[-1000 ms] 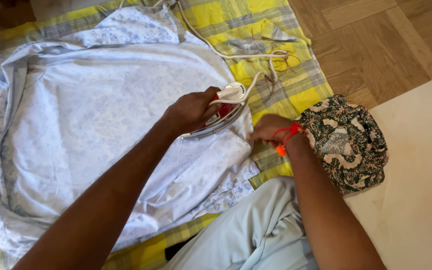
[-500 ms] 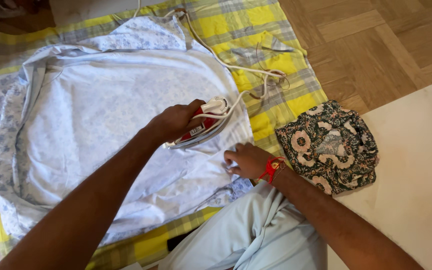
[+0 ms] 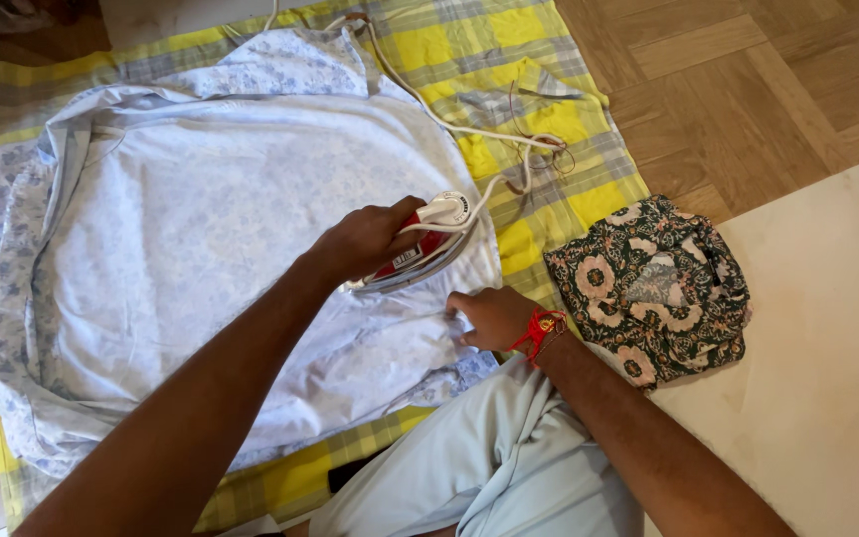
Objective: The person irons a white patterned shirt laid out on a yellow and gray checkered cloth on the floor. They smooth the fabric with their hands and use a red electric iron to press the shirt, moving the iron back and forth across the surface.
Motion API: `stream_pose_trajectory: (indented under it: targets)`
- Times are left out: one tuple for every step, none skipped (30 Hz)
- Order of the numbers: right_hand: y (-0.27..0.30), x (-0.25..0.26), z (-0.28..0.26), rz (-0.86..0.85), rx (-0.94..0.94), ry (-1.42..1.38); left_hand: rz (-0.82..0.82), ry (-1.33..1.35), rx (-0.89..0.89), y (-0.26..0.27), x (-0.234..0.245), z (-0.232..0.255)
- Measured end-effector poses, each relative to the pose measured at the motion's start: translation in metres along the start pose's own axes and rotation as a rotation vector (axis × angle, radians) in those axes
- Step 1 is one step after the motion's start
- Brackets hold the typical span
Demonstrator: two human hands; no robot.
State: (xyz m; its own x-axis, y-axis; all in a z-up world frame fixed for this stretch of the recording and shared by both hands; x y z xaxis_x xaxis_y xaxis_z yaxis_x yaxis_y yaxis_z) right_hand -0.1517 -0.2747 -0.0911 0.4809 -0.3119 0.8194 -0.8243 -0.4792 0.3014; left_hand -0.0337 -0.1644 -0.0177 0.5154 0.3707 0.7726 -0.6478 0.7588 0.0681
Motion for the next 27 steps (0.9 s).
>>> stream_pose_trajectory:
  targets:
    - [0.002,0.005,-0.01,0.013,0.066,0.005,0.0,0.0,-0.011,-0.002,-0.001,0.003]
    - [0.004,0.008,-0.01,-0.017,0.03,-0.032,0.003,-0.002,-0.022,-0.005,-0.001,0.006]
    - [0.006,0.012,-0.011,-0.047,-0.007,-0.069,0.006,-0.005,-0.032,-0.006,0.0,0.008]
    - [0.008,0.017,-0.012,-0.078,-0.042,-0.105,0.201,-0.166,-0.153,-0.001,0.018,0.023]
    - [0.01,0.044,-0.019,0.096,-0.026,-0.082,0.395,-0.328,-0.274,0.013,0.03,0.04]
    - [0.012,0.07,-0.029,0.266,-0.003,-0.061,0.59,-0.495,-0.386,0.036,0.038,0.057]
    - [0.016,0.095,-0.038,0.436,0.02,-0.041,0.567,-0.45,-0.358,0.047,0.038,0.053]
    - [0.023,0.118,-0.054,0.592,0.108,0.031,0.541,-0.404,-0.331,0.063,0.035,0.05]
    - [0.027,0.139,-0.068,0.747,0.199,0.102,0.516,-0.357,-0.303,0.08,0.031,0.048]
    - [0.017,0.144,-0.08,0.719,0.287,0.16,0.365,-0.298,-0.241,0.09,0.012,0.046]
    - [0.005,0.147,-0.091,0.69,0.375,0.218,0.213,-0.237,-0.181,0.102,-0.01,0.046]
    - [-0.005,0.149,-0.101,0.666,0.468,0.28,0.053,-0.244,-0.046,0.113,-0.034,0.04]
    - [-0.014,0.148,-0.103,0.627,0.478,0.3,-0.103,-0.248,0.094,0.13,-0.058,0.034]
    - [-0.027,0.144,-0.106,0.588,0.495,0.318,0.072,-0.377,0.004,0.143,-0.05,0.051]
    - [-0.037,0.139,-0.108,0.549,0.51,0.337,0.248,-0.506,-0.085,0.155,-0.042,0.068]
    - [-0.046,0.134,-0.104,0.522,0.479,0.328,0.425,-0.63,-0.169,0.168,-0.036,0.082]
    - [-0.055,0.13,-0.099,0.496,0.448,0.32,0.261,-0.549,-0.101,0.165,-0.051,0.066]
    - [-0.06,0.121,-0.092,0.462,0.411,0.309,0.095,-0.453,-0.032,0.165,-0.071,0.052]
    - [-0.064,0.115,-0.088,0.455,0.378,0.318,-0.068,-0.352,0.036,0.168,-0.092,0.041]
    - [-0.068,0.111,-0.083,0.454,0.342,0.328,-0.031,-0.317,0.01,0.172,-0.093,0.042]
    - [-0.07,0.108,-0.079,0.454,0.305,0.337,0.005,-0.283,-0.015,0.175,-0.094,0.045]
    - [-0.072,0.107,-0.08,0.448,0.313,0.324,0.042,-0.256,-0.047,0.177,-0.092,0.048]
    - [-0.073,0.106,-0.082,0.443,0.32,0.311,0.101,-0.239,-0.086,0.178,-0.087,0.051]
    - [-0.073,0.103,-0.086,0.435,0.328,0.297,0.16,-0.221,-0.124,0.181,-0.083,0.054]
    - [-0.075,0.101,-0.088,0.434,0.314,0.302,0.218,-0.202,-0.162,0.182,-0.079,0.055]
    - [-0.075,0.096,-0.091,0.427,0.3,0.304,0.212,-0.207,-0.168,0.183,-0.082,0.054]
    - [-0.075,0.091,-0.095,0.419,0.287,0.307,0.205,-0.211,-0.174,0.183,-0.086,0.052]
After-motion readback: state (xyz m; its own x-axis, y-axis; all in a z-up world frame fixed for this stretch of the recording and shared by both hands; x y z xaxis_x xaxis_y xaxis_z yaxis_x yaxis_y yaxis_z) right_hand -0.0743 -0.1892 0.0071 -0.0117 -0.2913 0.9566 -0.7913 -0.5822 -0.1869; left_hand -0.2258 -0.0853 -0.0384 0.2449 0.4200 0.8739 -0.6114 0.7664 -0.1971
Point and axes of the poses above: each hand's wrist, its own y-axis away from the middle knuckle, its own x-axis out of the back of the hand, z = x × y, the point moved 10 cm from there along -y, towards the middle knuckle, and after that the axes turned 1 degree about -x, right-handed, at the moved point
